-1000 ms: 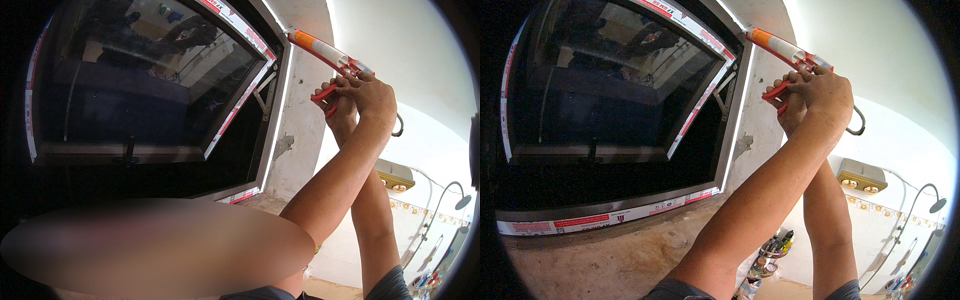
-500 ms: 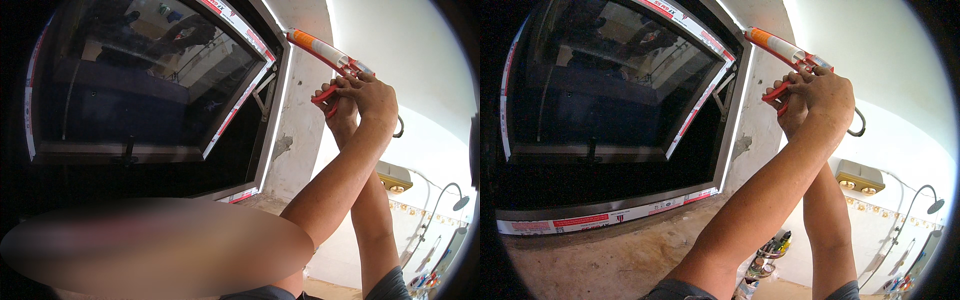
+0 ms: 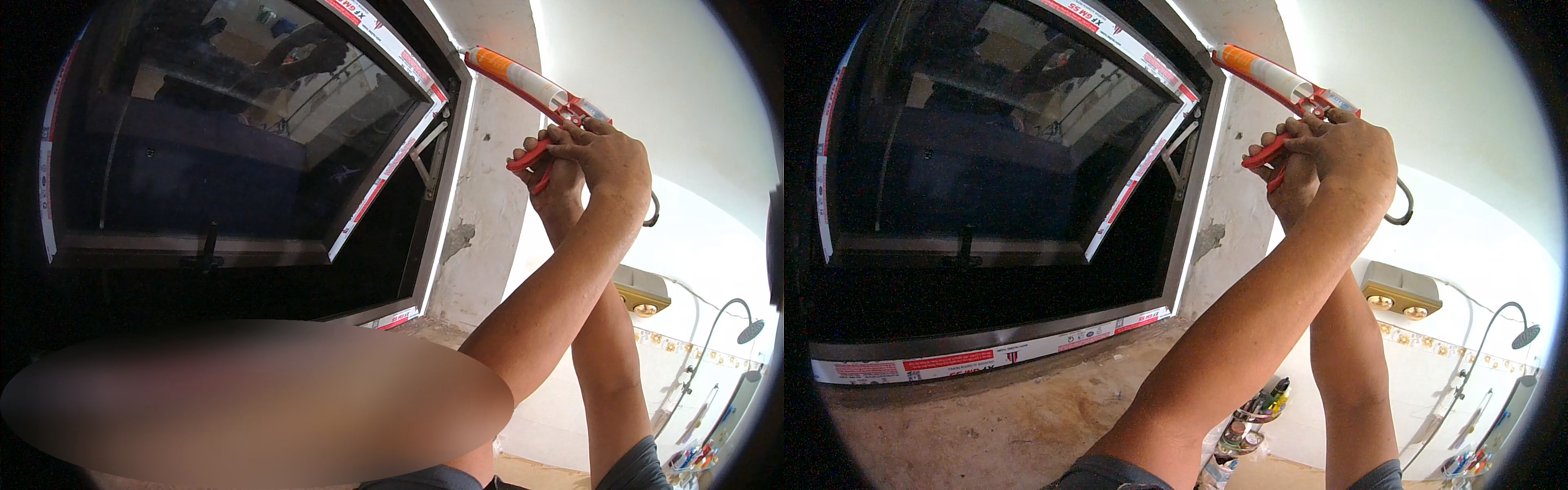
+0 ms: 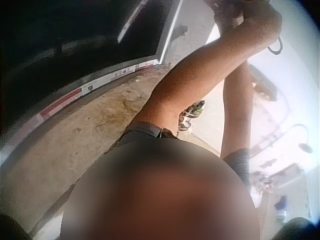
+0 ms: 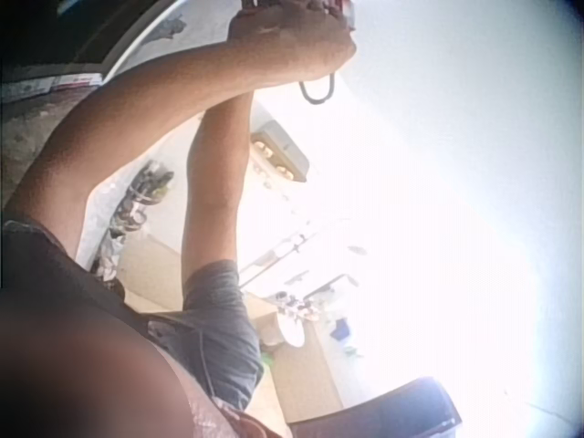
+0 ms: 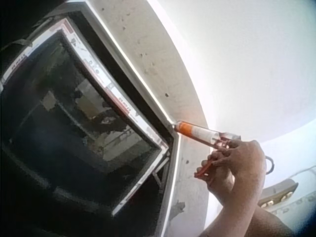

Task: The person applies silicone sealant around the perimeter of a window frame using a caulking gun. They move along the top, sides, and bottom edges, smoothing the bead with a finger and occasionally reloading the cartridge.

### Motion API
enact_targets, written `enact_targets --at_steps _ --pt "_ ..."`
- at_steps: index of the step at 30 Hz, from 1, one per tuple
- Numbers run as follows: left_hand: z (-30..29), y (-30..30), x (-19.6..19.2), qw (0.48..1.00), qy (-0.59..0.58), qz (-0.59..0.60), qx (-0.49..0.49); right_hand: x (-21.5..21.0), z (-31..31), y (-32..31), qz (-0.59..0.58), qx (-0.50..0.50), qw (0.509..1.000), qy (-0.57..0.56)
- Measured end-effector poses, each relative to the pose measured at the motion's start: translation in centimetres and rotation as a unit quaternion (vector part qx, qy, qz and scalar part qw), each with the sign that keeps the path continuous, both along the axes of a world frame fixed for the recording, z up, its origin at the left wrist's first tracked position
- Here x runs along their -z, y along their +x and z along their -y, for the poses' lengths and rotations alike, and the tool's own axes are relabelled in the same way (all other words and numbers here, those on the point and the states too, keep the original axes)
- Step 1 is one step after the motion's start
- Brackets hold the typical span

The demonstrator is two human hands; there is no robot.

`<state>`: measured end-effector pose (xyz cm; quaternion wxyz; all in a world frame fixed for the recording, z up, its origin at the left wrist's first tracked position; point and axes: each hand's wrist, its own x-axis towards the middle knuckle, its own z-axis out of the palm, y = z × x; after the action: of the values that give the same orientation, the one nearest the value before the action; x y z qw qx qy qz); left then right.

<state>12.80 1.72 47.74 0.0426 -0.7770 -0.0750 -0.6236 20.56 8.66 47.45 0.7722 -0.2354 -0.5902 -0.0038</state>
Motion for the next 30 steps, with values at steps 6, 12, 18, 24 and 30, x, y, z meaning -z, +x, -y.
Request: enact_targets --at_steps 6,12,18,24,30 --pt "0.6 -0.8 0.2 1.000 0.003 -0.008 -0.012 0.2 0.4 -0.5 -0.002 0.010 1.000 0.009" --pt "0.1 -1.1 0.1 1.000 0.000 -0.011 -0.014 0.4 0.0 -1.5 -0.012 0.012 1.000 0.008" --pt "0.2 -1.3 0.2 1.000 0.002 -0.005 -0.011 0.3 0.0 -1.1 -0.001 0.001 1.000 0.008" --pt "0.8 -1.3 0.2 1.000 0.003 -0.001 0.003 -0.2 0.8 -0.6 -0.045 -0.047 0.998 0.004" --pt "-0.3 -2.0 0.4 1.000 -0.003 -0.001 -0.015 0.4 -0.7 -2.3 -0.006 0.005 1.000 0.007"
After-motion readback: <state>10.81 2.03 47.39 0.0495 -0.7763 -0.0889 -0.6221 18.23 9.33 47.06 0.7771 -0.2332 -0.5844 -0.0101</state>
